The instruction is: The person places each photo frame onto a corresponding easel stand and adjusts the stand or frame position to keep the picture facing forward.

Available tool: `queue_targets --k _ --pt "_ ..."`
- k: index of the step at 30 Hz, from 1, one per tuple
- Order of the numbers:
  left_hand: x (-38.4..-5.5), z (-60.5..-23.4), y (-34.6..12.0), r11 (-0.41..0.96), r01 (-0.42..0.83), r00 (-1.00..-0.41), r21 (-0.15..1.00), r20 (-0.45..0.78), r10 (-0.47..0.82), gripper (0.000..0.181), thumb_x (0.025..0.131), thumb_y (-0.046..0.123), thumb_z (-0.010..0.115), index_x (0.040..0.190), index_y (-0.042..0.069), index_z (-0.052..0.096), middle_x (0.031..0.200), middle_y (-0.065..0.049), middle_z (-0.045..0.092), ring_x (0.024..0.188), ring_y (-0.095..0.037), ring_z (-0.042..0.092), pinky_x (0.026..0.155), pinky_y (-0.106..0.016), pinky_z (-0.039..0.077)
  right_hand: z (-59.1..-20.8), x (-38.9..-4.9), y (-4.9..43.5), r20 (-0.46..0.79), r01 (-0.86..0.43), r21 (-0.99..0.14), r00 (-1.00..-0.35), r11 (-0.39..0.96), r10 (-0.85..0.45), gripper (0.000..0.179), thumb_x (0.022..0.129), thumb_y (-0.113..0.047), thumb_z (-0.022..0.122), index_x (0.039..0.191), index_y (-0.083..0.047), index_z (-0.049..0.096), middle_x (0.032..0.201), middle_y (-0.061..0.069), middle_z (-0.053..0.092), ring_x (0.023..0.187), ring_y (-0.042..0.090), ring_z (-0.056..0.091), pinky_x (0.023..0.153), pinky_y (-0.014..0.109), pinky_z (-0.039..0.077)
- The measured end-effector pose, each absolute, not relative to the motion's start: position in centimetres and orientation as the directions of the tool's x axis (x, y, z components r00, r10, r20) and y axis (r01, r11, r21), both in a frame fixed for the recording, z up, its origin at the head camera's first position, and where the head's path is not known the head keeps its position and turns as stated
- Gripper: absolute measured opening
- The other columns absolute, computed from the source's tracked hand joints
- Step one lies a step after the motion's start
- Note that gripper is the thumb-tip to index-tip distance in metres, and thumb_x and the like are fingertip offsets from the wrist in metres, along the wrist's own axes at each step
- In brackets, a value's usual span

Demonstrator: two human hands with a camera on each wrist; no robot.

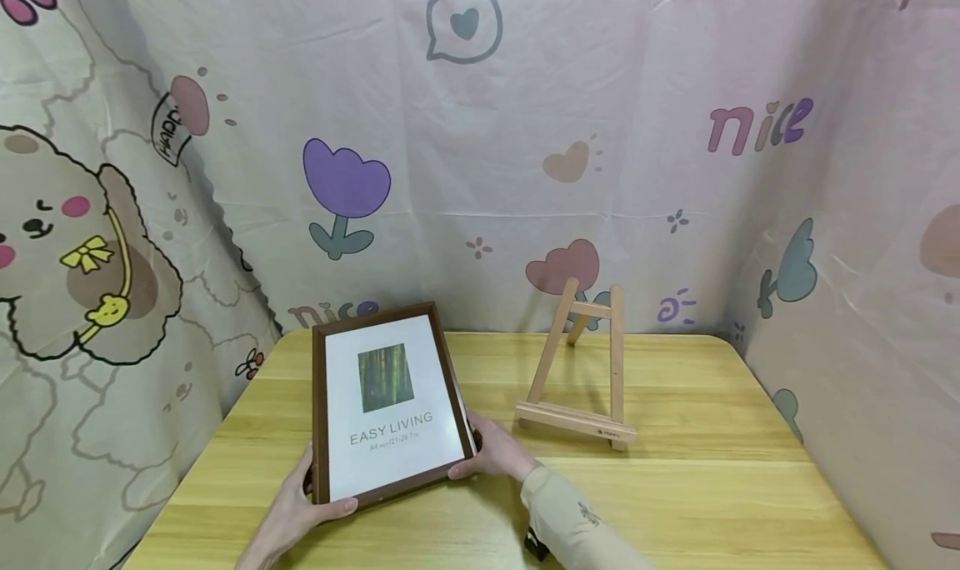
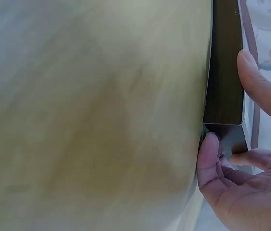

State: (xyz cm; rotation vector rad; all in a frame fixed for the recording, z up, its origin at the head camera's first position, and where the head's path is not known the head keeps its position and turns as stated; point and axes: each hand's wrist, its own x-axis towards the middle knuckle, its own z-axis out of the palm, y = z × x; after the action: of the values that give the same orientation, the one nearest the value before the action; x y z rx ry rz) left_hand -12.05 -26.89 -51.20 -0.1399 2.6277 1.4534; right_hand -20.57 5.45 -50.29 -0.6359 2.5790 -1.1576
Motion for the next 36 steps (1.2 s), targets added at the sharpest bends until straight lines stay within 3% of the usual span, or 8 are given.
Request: queue_targets --k 6,15,23,30,36 --pt "-12.3 -51.1 -26.8 0.542 -0.169 -0.981 0.823 -0.193 -0.013 0.131 0.077 0.029 0.088 0.159 -0.004 -0.009 0.164 -0.036 0.004 0.149 -0.057 0.010 0.118 -0.070 0.024 -50.2 -20.4 5.8 0.007 -0.337 -0.740 -0.869 0.582 -0.495 0.106 0.071 -0.030 0.092 0.156 -0.006 0.034 0.130 0.019 0.066 0.110 0.029 0.065 0.101 0.049 0.052" --pt "-11.9 -50.9 -26.5 0.485 -0.155 -0.985 0.861 -0.171 -0.011 0.134 0.074 0.027 0.090 0.160 0.004 -0.010 0.166 -0.032 0.001 0.150 -0.054 0.013 0.120 -0.068 0.020 -50.3 -20.3 6.1 0.065 -0.375 -0.757 -0.858 0.535 -0.509 0.109 0.073 -0.026 0.091 0.157 0.003 0.027 0.124 0.019 0.068 0.104 0.027 0.066 0.100 0.045 0.054" --pt "-12.0 -50.2 -26.2 0.522 -0.148 -0.987 0.840 -0.162 -0.019 0.136 0.075 0.029 0.090 0.159 0.004 -0.015 0.166 -0.031 -0.007 0.151 -0.056 0.001 0.119 -0.071 0.013 -50.2 -20.2 6.4 0.068 -0.346 -0.792 -0.869 0.503 -0.490 0.110 0.073 -0.024 0.090 0.159 -0.004 0.025 0.111 0.011 0.070 0.093 0.017 0.065 0.091 0.037 0.056" --pt "-12.1 -49.9 -25.7 0.523 -0.135 -0.990 0.842 -0.140 -0.031 0.137 0.075 0.031 0.090 0.160 0.009 -0.016 0.167 -0.029 -0.005 0.152 -0.055 0.003 0.120 -0.069 0.016 -49.8 -20.0 6.8 0.122 -0.357 -0.823 -0.871 0.442 -0.476 0.105 0.072 -0.020 0.090 0.158 -0.012 0.031 0.135 0.015 0.063 0.098 0.021 0.065 0.092 0.038 0.056" --pt "-12.3 -49.6 -25.3 0.521 -0.120 -0.993 0.845 -0.113 -0.045 0.138 0.074 0.032 0.091 0.160 0.010 -0.015 0.168 -0.027 -0.004 0.152 -0.053 0.005 0.121 -0.066 0.018 -49.4 -19.9 7.3 0.165 -0.382 -0.814 -0.874 0.437 -0.458 0.101 0.073 -0.021 0.089 0.158 -0.015 0.034 0.125 0.010 0.067 0.086 0.014 0.064 0.077 0.024 0.054"
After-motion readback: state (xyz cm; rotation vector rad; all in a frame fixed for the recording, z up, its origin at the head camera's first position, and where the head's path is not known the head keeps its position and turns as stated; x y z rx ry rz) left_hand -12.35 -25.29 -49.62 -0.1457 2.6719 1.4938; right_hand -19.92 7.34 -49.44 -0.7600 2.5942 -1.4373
